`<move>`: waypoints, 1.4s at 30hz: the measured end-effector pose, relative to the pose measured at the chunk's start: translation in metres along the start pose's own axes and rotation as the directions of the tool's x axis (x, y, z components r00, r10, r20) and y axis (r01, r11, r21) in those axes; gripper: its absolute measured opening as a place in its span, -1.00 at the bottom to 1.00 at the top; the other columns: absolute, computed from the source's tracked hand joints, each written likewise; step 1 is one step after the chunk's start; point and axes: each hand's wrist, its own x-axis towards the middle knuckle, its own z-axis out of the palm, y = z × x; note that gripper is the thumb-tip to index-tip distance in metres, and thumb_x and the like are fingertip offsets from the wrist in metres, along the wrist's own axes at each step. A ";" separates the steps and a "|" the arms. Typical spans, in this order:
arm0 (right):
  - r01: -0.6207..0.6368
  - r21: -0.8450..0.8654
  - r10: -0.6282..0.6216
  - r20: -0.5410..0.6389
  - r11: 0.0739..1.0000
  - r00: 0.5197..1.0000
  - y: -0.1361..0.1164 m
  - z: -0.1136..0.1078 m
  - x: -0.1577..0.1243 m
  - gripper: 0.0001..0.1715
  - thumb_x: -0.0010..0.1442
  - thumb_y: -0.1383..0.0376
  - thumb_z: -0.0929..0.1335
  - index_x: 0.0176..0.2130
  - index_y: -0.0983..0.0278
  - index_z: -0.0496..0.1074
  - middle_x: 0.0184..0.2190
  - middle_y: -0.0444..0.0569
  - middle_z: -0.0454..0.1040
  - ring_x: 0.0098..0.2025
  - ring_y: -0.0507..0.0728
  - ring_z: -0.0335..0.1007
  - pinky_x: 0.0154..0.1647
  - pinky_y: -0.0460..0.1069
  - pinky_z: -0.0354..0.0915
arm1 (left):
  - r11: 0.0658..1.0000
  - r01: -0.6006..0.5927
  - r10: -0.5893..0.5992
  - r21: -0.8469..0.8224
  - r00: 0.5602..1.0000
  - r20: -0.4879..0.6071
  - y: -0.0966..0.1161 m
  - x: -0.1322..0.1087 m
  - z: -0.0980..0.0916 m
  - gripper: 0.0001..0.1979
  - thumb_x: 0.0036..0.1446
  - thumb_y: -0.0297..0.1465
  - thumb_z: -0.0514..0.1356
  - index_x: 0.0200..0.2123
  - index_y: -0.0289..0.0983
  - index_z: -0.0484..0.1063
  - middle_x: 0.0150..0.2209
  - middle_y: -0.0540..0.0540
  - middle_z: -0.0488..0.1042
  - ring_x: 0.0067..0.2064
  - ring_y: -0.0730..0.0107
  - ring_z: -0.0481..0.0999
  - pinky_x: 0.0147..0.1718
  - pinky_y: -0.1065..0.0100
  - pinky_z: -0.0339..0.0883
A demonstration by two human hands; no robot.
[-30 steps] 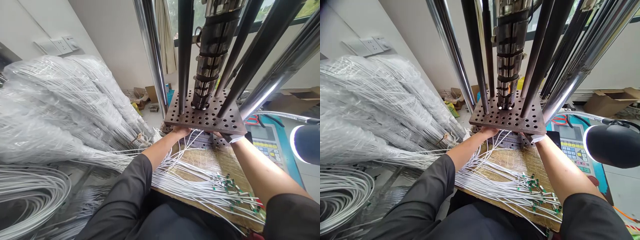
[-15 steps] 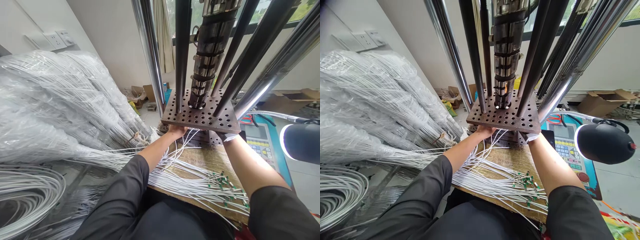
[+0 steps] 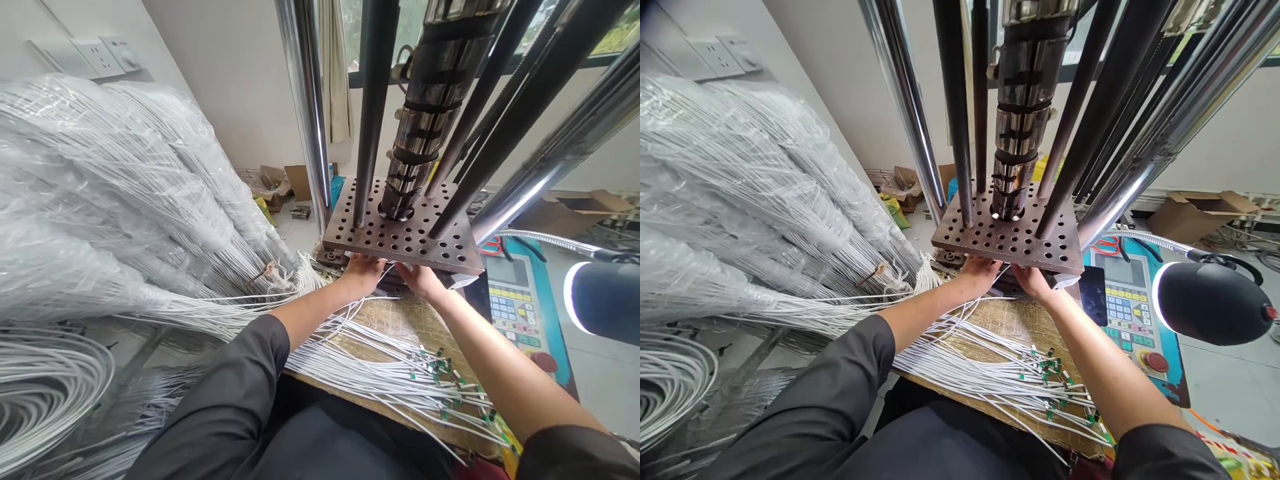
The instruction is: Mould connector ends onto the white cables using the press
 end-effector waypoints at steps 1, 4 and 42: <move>0.019 0.006 -0.019 0.028 1.000 0.999 -0.006 0.001 -0.004 -0.47 0.39 0.09 0.25 0.27 0.10 0.41 0.14 0.06 0.53 0.18 0.36 0.43 0.20 0.29 0.37 | 1.000 0.002 -0.002 -0.015 1.000 -0.005 -0.003 -0.003 -0.001 -0.67 0.33 -0.42 0.13 0.13 -0.26 0.44 0.26 -0.23 0.40 0.28 -0.02 0.35 0.23 -0.05 0.26; 0.029 0.003 -0.029 0.114 1.000 0.993 -0.018 -0.001 -0.011 -0.41 0.35 0.07 0.26 0.26 0.23 0.45 0.06 0.16 0.59 0.11 0.40 0.50 0.16 0.28 0.41 | 0.995 0.056 -0.059 -0.086 0.998 -0.030 -0.014 -0.009 -0.006 -0.67 0.40 -0.36 0.06 0.15 -0.26 0.43 0.17 -0.21 0.50 0.20 0.09 0.45 0.21 0.03 0.31; 0.142 -0.038 -0.137 0.118 0.989 0.984 -0.038 0.024 0.025 -0.33 0.28 -0.05 0.31 0.27 0.14 0.44 0.11 0.06 0.57 0.13 0.36 0.48 0.16 0.26 0.38 | 0.991 0.116 -0.108 -0.067 0.987 0.121 -0.049 -0.019 -0.011 -0.69 0.32 -0.53 0.05 0.04 -0.33 0.49 0.05 -0.25 0.54 0.05 0.09 0.54 0.05 0.14 0.42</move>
